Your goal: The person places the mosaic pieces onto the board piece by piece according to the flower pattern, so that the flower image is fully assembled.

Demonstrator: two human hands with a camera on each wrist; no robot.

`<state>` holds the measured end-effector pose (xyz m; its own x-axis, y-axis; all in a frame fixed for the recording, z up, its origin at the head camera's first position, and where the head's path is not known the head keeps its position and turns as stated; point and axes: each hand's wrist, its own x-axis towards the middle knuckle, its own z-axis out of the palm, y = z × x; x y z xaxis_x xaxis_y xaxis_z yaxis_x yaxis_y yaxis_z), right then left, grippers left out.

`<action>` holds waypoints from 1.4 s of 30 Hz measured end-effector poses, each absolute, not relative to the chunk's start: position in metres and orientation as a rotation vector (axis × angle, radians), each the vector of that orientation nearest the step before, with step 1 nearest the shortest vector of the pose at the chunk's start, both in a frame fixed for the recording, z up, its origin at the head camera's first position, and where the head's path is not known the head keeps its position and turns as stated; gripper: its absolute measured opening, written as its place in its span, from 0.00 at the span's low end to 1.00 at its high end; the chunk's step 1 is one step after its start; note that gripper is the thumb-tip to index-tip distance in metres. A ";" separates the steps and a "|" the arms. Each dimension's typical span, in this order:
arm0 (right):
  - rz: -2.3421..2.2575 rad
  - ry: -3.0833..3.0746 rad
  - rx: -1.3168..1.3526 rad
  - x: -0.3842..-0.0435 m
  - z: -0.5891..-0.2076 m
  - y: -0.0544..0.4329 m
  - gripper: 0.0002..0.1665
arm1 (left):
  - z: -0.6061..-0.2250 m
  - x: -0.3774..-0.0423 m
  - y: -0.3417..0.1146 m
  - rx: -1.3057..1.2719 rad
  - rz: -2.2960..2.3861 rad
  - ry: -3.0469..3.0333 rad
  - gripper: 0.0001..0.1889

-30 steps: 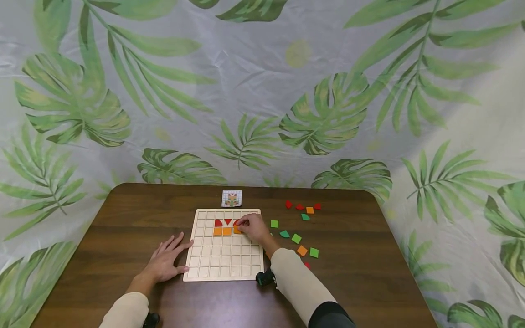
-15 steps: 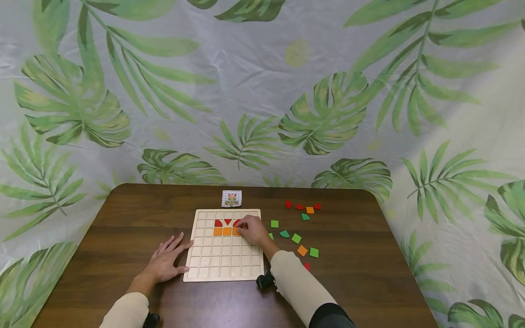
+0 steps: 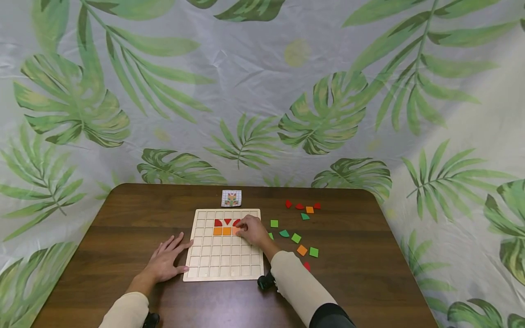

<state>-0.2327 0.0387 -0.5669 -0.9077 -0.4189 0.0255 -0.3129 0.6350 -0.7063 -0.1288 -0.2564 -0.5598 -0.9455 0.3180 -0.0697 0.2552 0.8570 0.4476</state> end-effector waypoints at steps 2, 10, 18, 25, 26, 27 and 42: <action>-1.127 2.712 -0.609 -0.233 -0.567 0.039 0.08 | -0.560 -0.129 -0.257 0.450 0.665 2.887 0.38; -1.108 2.705 -0.619 -0.233 -0.564 0.039 0.08 | -0.560 -0.129 -0.256 0.447 0.673 2.885 0.38; -1.090 2.640 -0.759 -0.234 -0.552 0.064 0.06 | -0.563 -0.128 -0.255 0.456 0.677 2.883 0.38; -1.002 2.564 -0.777 -0.230 -0.541 0.100 0.07 | -0.561 -0.128 -0.256 0.447 0.693 2.884 0.38; -0.987 2.559 -0.788 -0.229 -0.540 0.105 0.07 | -0.561 -0.129 -0.256 0.445 0.696 2.880 0.38; -0.969 2.553 -0.791 -0.228 -0.541 0.110 0.07 | -0.562 -0.129 -0.256 0.450 0.689 2.881 0.38; -0.865 2.452 -0.886 -0.211 -0.551 0.149 0.12 | -0.563 -0.131 -0.256 0.439 0.663 2.868 0.39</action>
